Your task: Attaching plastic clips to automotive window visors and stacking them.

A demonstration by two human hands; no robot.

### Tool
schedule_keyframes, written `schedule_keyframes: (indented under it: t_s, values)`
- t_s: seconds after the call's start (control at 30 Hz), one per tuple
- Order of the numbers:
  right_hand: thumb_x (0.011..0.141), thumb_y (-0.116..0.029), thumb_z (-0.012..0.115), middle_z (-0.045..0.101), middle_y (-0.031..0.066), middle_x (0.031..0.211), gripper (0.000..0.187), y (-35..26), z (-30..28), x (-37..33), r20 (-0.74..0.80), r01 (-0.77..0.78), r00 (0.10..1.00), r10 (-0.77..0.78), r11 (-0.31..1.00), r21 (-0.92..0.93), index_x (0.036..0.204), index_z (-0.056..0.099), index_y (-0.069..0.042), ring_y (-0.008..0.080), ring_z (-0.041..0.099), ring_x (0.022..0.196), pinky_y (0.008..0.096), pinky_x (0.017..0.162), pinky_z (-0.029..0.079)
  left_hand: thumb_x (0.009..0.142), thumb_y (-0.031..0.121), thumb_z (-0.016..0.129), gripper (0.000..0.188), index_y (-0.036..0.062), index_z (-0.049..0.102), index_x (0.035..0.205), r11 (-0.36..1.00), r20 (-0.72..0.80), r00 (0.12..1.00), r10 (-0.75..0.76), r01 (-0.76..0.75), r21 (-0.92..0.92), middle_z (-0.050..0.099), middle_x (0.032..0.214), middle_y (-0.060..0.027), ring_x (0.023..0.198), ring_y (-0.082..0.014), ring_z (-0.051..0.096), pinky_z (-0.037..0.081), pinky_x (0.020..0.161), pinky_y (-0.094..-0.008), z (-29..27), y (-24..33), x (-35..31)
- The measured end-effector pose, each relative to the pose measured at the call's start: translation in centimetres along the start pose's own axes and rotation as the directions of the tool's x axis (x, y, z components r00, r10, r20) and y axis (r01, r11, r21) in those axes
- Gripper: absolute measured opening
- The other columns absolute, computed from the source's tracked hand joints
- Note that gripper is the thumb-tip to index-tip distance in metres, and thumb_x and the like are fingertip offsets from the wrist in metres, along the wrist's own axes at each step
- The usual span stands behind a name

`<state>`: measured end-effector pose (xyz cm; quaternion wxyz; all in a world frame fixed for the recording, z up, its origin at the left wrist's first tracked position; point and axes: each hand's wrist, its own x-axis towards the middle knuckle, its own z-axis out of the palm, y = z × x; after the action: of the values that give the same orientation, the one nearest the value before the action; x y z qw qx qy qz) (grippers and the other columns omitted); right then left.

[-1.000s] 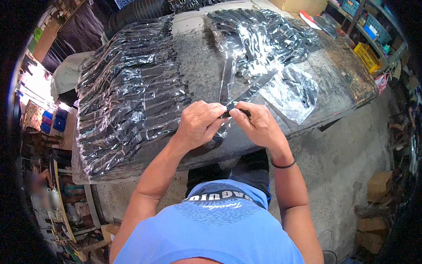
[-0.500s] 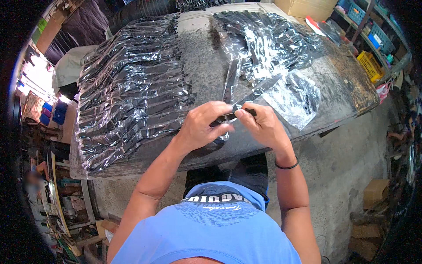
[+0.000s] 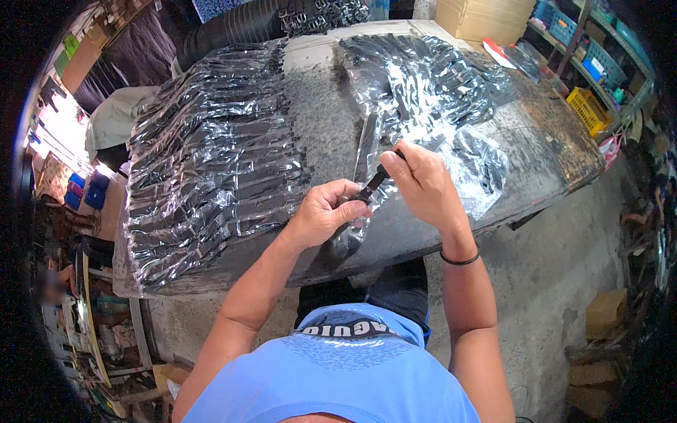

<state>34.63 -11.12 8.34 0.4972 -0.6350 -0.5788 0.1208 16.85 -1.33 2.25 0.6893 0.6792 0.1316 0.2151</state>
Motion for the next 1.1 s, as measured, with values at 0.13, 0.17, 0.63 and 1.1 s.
schedule_keyframes:
  t_s: [0.13, 0.17, 0.63, 1.1]
  values:
    - [0.094, -0.019, 0.055, 0.045, 0.0169, 0.065, 0.027, -0.7, -0.3, 0.4, 0.070, 0.064, 0.996, -0.057, 0.994, -0.093, 0.077, 0.049, 0.002, 0.0309, 0.044, 0.058, 0.0383, 0.056, 0.038, 0.092, 0.015, 0.063, 0.021, 0.0009, 0.059, 0.106, 0.996, -0.014, 0.999, 0.038, -0.040, -0.086, 0.066, 0.089, -0.0043, 0.079, -0.0092, 0.062, 0.052, 0.068, -0.0237, 0.7, 0.1, 0.8]
    - [0.094, -0.019, 0.054, 0.045, 0.0168, 0.065, 0.027, -0.7, -0.4, 0.5, 0.074, 0.110, 0.992, -0.102, 0.987, -0.114, 0.077, 0.049, 0.002, 0.0322, 0.046, 0.059, 0.0390, 0.056, 0.038, 0.091, 0.017, 0.065, 0.022, 0.0016, 0.059, 0.105, 0.994, -0.035, 0.998, 0.047, -0.050, -0.095, 0.065, 0.088, -0.0033, 0.078, -0.0085, 0.061, 0.052, 0.067, -0.0245, 1.0, 0.4, 0.9]
    - [0.095, -0.022, 0.054, 0.041, 0.0117, 0.063, 0.033, -1.7, -1.3, 0.9, 0.035, 0.001, 0.999, 0.002, 0.998, -0.060, 0.072, 0.047, 0.001, 0.0217, 0.042, 0.056, 0.0358, 0.054, 0.036, 0.096, 0.022, 0.056, 0.025, -0.0005, 0.054, 0.108, 0.990, 0.192, 0.981, 0.023, 0.005, -0.141, 0.067, 0.094, -0.0104, 0.084, -0.0154, 0.065, 0.052, 0.072, -0.0283, 0.6, 2.2, 1.3]
    - [0.086, -0.008, 0.064, 0.056, -0.0002, 0.069, 0.008, -2.3, -1.0, 0.7, 0.137, -0.089, 0.988, 0.065, 0.980, 0.180, 0.091, 0.063, -0.001, 0.0051, 0.051, 0.063, 0.0212, 0.056, 0.042, 0.094, 0.023, 0.062, 0.030, 0.0019, 0.053, 0.112, 0.986, -0.004, 1.000, 0.019, -0.020, -0.163, 0.068, 0.092, -0.0099, 0.078, -0.0149, 0.066, 0.052, 0.069, -0.0277, 1.5, 3.4, 2.3]
